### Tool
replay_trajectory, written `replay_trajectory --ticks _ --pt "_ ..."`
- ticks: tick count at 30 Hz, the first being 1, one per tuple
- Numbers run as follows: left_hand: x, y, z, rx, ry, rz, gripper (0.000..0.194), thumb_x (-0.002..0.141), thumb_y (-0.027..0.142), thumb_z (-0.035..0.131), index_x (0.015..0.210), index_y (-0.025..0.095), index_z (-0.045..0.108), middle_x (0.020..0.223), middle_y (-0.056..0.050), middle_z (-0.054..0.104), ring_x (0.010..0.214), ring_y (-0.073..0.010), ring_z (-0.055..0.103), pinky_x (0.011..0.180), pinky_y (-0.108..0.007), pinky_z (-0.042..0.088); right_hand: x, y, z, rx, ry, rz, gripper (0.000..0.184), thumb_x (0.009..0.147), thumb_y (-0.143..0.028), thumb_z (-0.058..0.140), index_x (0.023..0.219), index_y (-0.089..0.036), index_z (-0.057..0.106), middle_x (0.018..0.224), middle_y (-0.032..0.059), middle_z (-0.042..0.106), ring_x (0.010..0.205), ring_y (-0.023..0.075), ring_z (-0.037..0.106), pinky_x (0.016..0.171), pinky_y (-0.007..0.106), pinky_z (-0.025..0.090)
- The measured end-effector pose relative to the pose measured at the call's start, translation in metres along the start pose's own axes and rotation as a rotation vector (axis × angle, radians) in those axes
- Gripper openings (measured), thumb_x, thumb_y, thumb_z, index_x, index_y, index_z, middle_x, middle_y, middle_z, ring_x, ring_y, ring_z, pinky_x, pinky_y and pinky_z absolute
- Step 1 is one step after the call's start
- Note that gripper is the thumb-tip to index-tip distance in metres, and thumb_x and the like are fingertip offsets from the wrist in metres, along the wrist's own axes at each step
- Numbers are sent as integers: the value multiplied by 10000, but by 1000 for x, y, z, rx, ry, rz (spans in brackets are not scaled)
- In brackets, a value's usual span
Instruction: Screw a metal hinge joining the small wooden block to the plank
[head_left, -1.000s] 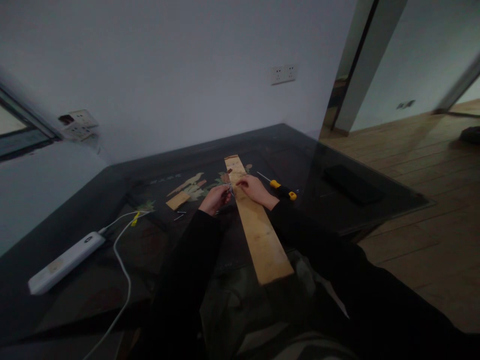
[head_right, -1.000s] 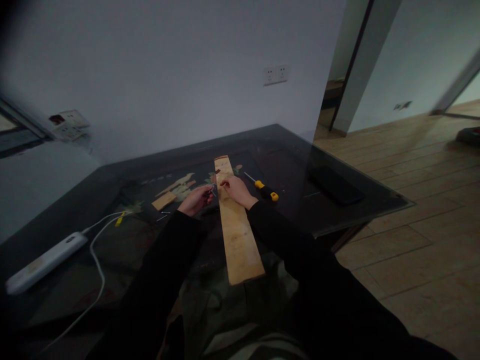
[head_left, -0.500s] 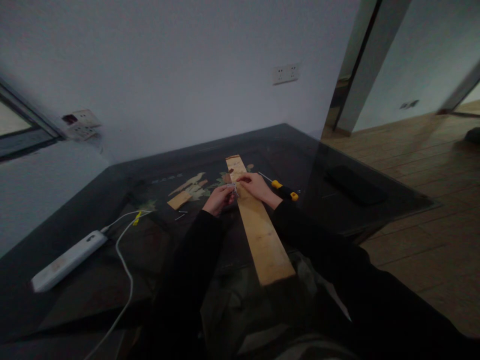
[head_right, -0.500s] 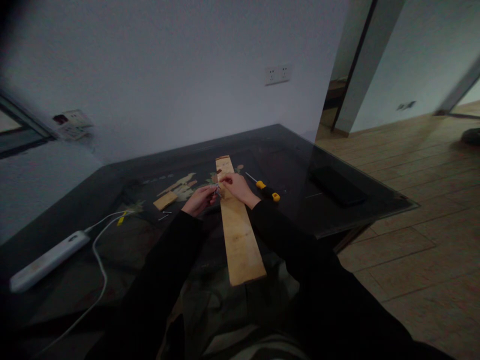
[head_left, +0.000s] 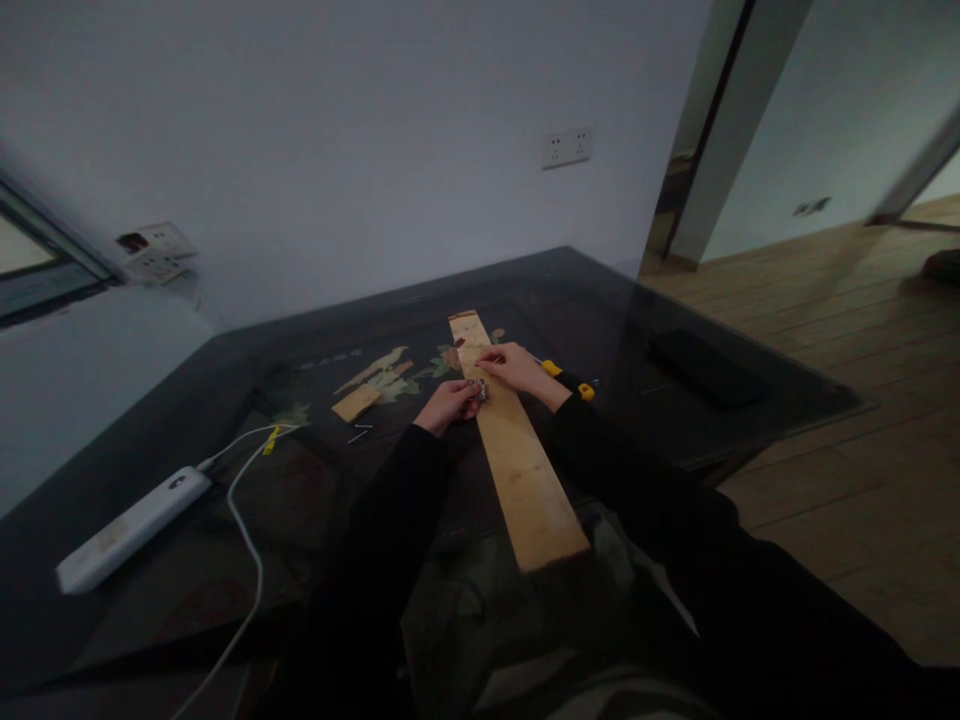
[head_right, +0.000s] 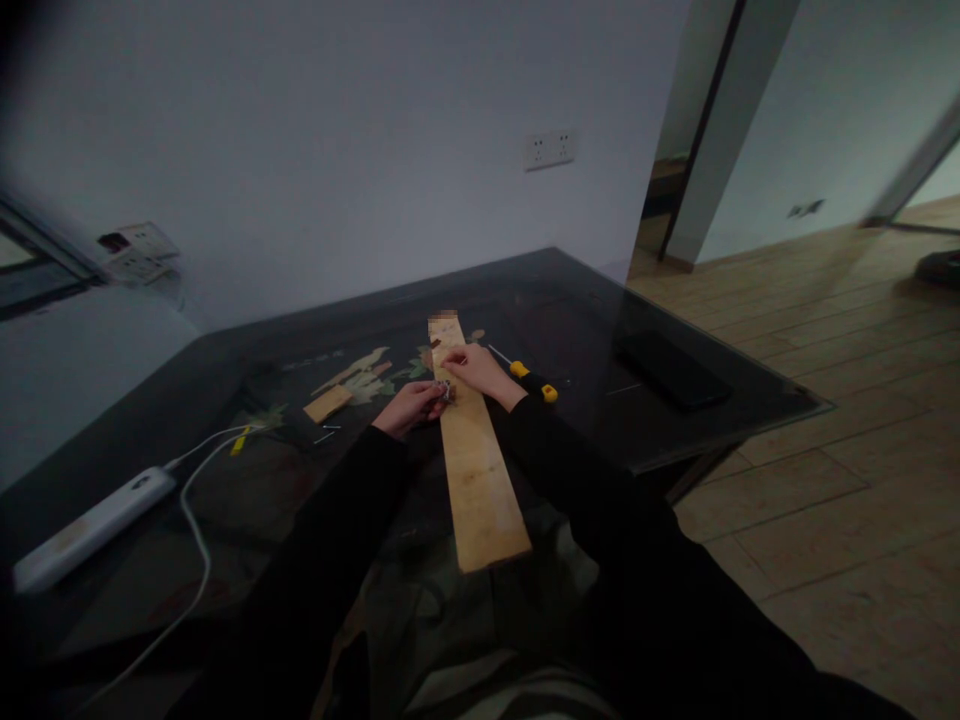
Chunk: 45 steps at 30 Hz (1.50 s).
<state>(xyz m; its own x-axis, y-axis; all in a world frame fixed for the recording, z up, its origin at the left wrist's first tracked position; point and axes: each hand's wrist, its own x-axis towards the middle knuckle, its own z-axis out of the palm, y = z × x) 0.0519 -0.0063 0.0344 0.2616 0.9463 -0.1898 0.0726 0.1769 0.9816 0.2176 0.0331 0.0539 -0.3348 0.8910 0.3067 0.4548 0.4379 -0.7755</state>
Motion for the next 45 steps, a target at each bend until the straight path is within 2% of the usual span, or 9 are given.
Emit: replay_trajectory --ticks 3,9,17,23,29,32,37,40,45 --pt "-4 6 -2 -2 26 28 219 871 211 601 679 123 544 484 32 490 371 -41 419 396 -159 271 -2 -3 -7 -27 -91 -4 187 828 -225 627 885 -96 749 827 67 727 685 107 577 658 223 415" --pt "-7 12 -2 44 116 22 178 865 183 609 704 123 563 497 27 525 392 -49 459 420 -159 347 -1 4 0 -9 -87 -22 156 808 -189 636 876 -102 746 832 66 728 714 113 595 665 219 422" --pt "-4 8 -1 42 67 -23 228 873 202 612 667 119 560 470 30 495 363 -39 431 381 -153 279 3 15 8 2 -120 -26 162 788 -196 664 898 -111 746 833 67 716 740 125 611 684 228 439" --pt "-4 7 -2 30 70 -25 199 879 190 605 699 121 556 484 34 509 371 -36 448 393 -145 313 2 18 7 -1 -163 -64 158 785 -214 669 893 -130 749 798 40 704 726 116 605 677 221 434" --pt "0 0 -5 115 11 -73 199 910 212 570 729 133 545 471 30 528 346 -59 473 366 -160 311 2 16 4 -13 -220 -77 153 770 -175 677 889 -117 753 825 60 728 760 131 632 703 232 449" --pt "0 -1 -6 133 19 -75 209 910 226 578 725 134 548 473 29 535 344 -59 480 365 -160 308 2 14 3 -7 -246 -83 146 773 -168 676 880 -117 761 838 74 744 767 144 649 710 243 457" --pt "-4 4 -5 88 37 -115 202 875 230 638 717 119 577 497 12 551 374 -58 497 402 -162 342 0 12 3 -57 -245 -101 141 791 -171 671 881 -139 775 852 75 756 784 154 664 730 250 457" --pt "-7 9 -4 32 53 -127 174 889 194 607 736 113 588 530 1 563 405 -57 507 438 -164 380 -1 11 5 -110 -210 -121 146 810 -190 662 888 -149 778 866 79 757 799 161 663 733 255 452" --pt "-5 11 -3 53 82 -11 212 921 180 536 718 125 560 526 7 545 401 -57 485 431 -166 368 0 11 11 -111 -110 -162 156 829 -233 659 893 -143 769 870 83 746 790 154 647 744 261 439"
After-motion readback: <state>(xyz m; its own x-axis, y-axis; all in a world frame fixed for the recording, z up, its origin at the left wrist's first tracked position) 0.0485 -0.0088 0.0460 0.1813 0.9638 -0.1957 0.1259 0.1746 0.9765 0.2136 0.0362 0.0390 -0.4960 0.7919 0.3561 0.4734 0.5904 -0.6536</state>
